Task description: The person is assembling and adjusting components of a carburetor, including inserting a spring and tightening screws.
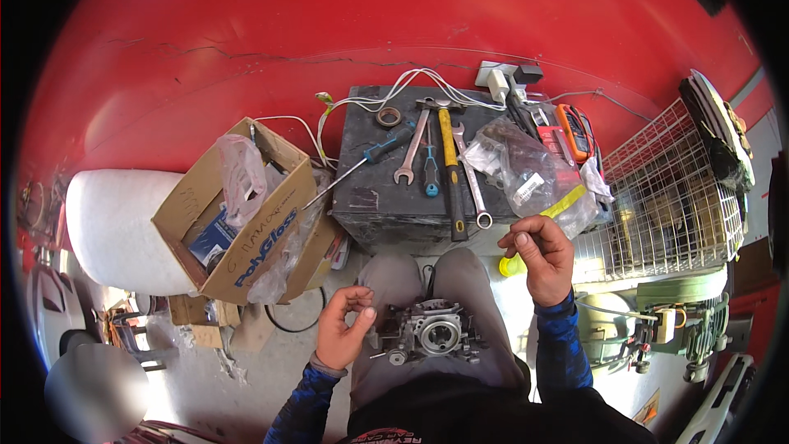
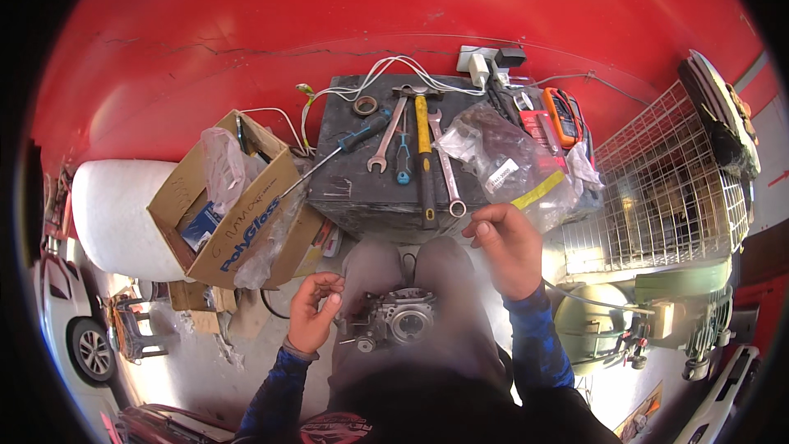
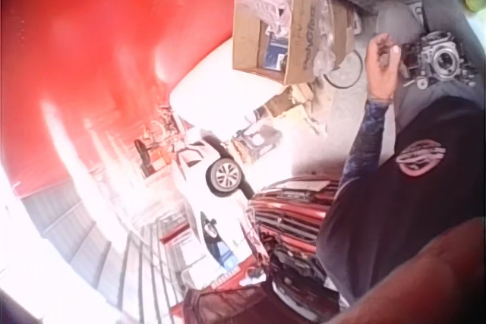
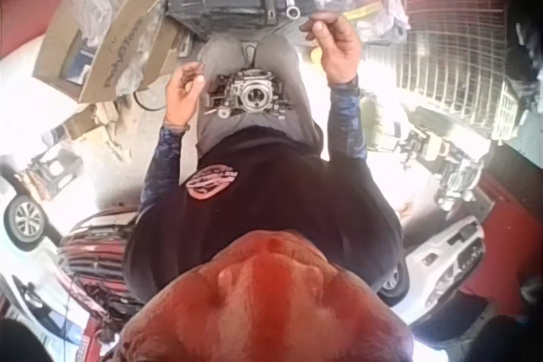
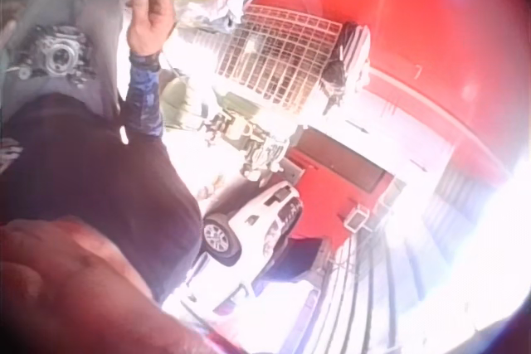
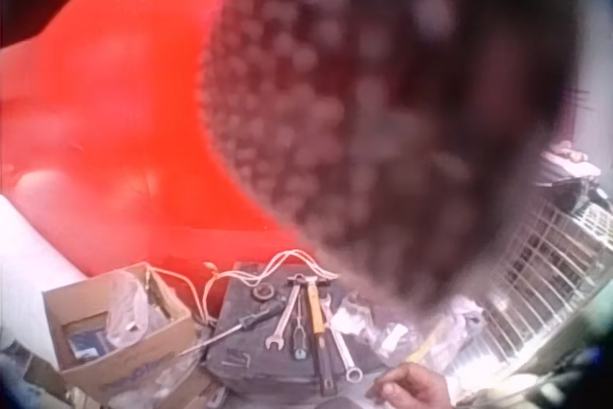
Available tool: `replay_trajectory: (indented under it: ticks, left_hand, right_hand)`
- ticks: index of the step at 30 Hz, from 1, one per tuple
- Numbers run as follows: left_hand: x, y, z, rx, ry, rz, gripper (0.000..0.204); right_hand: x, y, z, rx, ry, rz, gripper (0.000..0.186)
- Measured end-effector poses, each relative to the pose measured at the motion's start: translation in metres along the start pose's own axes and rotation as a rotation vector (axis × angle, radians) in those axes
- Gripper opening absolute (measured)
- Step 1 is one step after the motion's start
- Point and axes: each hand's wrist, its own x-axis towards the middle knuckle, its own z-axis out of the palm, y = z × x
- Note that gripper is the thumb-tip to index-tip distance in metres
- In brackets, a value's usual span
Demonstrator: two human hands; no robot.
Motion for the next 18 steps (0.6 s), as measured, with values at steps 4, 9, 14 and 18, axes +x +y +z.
replay_trajectory:
  ticks: [4, 9, 14, 18]
  left_hand:
    - [0.008, 0.002, -0.011, 0.021, 0.096, 0.047, 0.030]
    - [0.023, 0.032, -0.038, 0.124, 0.256, 0.173, 0.024]
    - [0.042, 0.082, -0.122, 0.421, 0.560, 0.438, 0.018]
    - [0.078, 0.120, -0.202, 0.542, 0.699, 0.416, 0.024]
  right_hand:
    - [0.024, 0.007, 0.031, 0.097, 0.007, 0.004, 0.010]
    - [0.026, 0.018, 0.037, -0.003, -0.059, -0.029, 0.021]
    - [0.023, 0.028, 0.038, -0.018, -0.130, -0.037, 0.023]
    - [0.016, 0.029, 0.035, -0.033, -0.118, -0.017, 0.018]
